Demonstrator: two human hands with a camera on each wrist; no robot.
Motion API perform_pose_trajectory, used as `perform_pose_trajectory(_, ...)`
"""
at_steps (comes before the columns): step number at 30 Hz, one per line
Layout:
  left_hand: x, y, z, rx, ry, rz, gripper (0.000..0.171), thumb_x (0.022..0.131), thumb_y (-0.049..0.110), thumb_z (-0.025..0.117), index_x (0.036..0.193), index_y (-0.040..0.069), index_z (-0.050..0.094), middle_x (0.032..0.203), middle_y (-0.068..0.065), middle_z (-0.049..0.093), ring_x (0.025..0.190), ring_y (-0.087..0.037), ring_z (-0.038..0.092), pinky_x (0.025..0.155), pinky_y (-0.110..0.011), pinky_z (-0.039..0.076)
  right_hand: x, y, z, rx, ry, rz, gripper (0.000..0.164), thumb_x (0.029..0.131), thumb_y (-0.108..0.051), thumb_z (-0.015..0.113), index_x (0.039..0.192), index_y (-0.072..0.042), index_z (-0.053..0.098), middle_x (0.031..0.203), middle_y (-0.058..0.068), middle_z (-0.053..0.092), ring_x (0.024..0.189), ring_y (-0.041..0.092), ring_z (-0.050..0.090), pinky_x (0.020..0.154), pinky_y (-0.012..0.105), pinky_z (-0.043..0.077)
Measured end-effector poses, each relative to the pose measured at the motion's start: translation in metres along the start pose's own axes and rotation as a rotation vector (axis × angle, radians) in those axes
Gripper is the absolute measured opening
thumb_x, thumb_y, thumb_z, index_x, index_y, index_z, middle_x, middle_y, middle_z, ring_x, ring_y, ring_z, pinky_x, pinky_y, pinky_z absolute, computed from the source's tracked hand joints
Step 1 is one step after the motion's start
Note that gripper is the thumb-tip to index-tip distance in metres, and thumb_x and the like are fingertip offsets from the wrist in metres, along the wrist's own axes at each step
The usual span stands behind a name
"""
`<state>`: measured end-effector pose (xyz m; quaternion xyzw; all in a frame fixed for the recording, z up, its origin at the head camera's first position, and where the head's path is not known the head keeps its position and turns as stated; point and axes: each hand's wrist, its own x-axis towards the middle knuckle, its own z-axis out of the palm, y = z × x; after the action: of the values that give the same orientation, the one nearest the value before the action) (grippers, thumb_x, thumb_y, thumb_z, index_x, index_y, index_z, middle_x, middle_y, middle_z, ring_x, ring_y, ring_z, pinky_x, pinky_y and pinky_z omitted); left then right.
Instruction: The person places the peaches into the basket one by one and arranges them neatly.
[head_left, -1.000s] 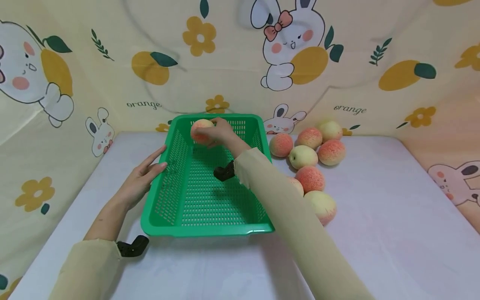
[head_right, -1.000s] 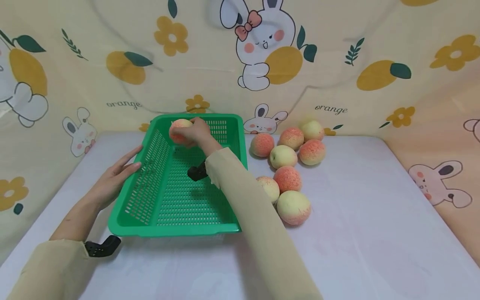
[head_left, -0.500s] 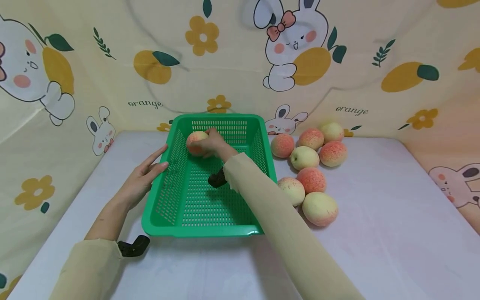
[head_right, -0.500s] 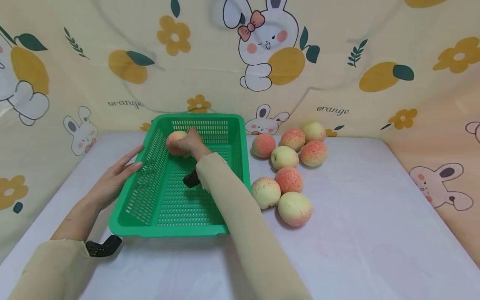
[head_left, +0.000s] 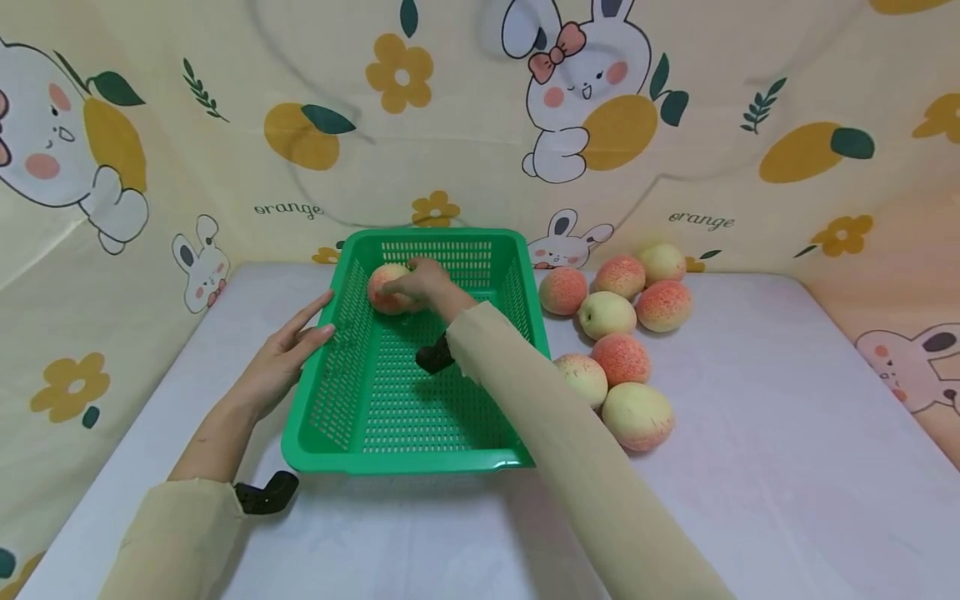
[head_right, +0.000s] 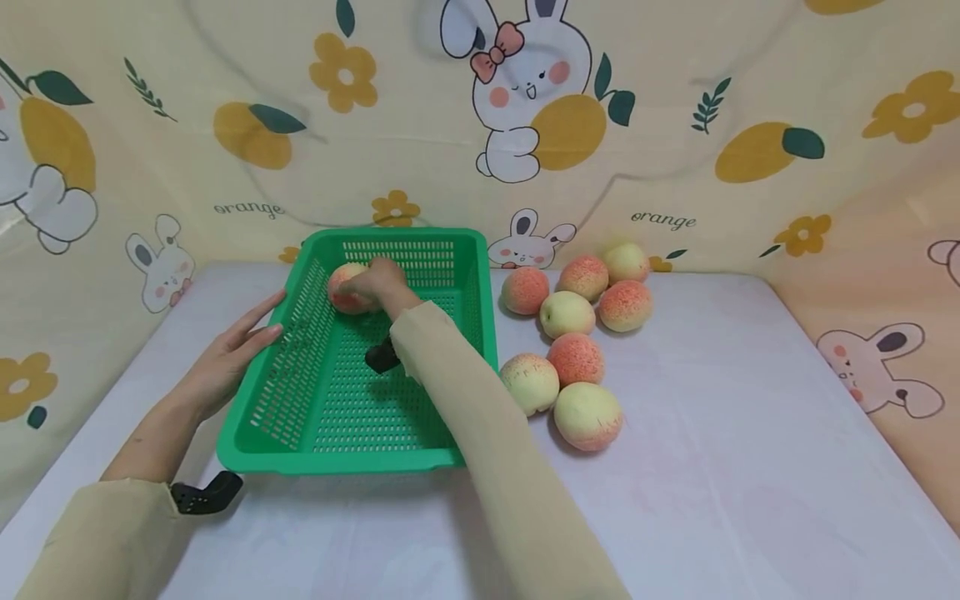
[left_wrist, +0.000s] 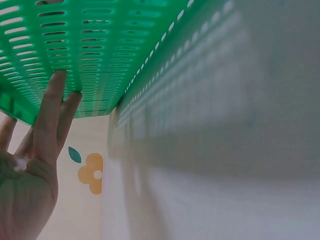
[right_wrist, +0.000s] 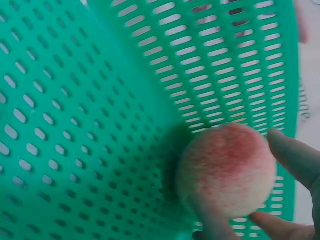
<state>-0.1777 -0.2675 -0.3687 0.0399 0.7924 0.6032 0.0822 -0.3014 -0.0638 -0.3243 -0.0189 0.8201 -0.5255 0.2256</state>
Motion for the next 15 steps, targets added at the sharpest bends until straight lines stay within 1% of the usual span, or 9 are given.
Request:
perform_pose_trajectory(4,-0.001,0.0,0.001,0.006,0.001,-0.006,0.061,0.099,0.045,0.047,0.152,0.039,0.019,0.115,0.014,0.06,0.092,-0.004,0.065,0.078,-0.027,0.056,-0.007,-0.008,-0.009,-0.183,-0.017,-0.015,0.069,0.09,-0.028,0.068,0.148,-0.008,0.036,0.151,0.01,0.036,0.132,0.024,0.042,0.101,0.035,0.046)
perform_pose_trajectory(6,-0.001,0.0,0.001,0.007,0.004,-0.009,0.061,0.099,0.045,0.047,0.152,0.04,0.019,0.113,0.016,0.06,0.091,-0.004,0.065,0.077,-0.027,0.056,-0.012,-0.011,-0.014,-0.238,-0.037,-0.03,0.068,0.091,-0.032,0.066,0.148,-0.009,0.037,0.152,0.009,0.035,0.135,0.023,0.039,0.104,0.034,0.044)
perform_pose_trajectory(9,-0.001,0.001,0.002,0.015,0.008,-0.013,0.061,0.098,0.046,0.048,0.152,0.04,0.019,0.114,0.015,0.06,0.091,-0.003,0.065,0.077,-0.027,0.056,-0.02,-0.015,-0.021,-0.219,-0.061,-0.061,0.066,0.091,-0.033,0.066,0.146,-0.007,0.04,0.153,0.009,0.034,0.136,0.025,0.039,0.104,0.036,0.044)
perform_pose_trajectory(12,-0.001,0.002,0.002,0.014,0.005,-0.015,0.061,0.099,0.046,0.047,0.152,0.041,0.019,0.117,0.013,0.058,0.092,-0.003,0.065,0.077,-0.027,0.056,-0.031,-0.017,-0.029,-0.146,-0.079,-0.073,0.066,0.09,-0.03,0.068,0.145,-0.008,0.041,0.153,0.009,0.034,0.132,0.025,0.045,0.101,0.036,0.047)
perform_pose_trajectory(15,-0.001,0.002,0.003,0.009,-0.002,-0.012,0.06,0.099,0.045,0.046,0.152,0.04,0.019,0.117,0.013,0.058,0.094,-0.002,0.064,0.077,-0.026,0.056,-0.043,-0.019,-0.037,-0.116,-0.089,-0.082,0.064,0.09,-0.031,0.068,0.145,-0.01,0.043,0.152,0.006,0.036,0.129,0.024,0.049,0.1,0.034,0.047)
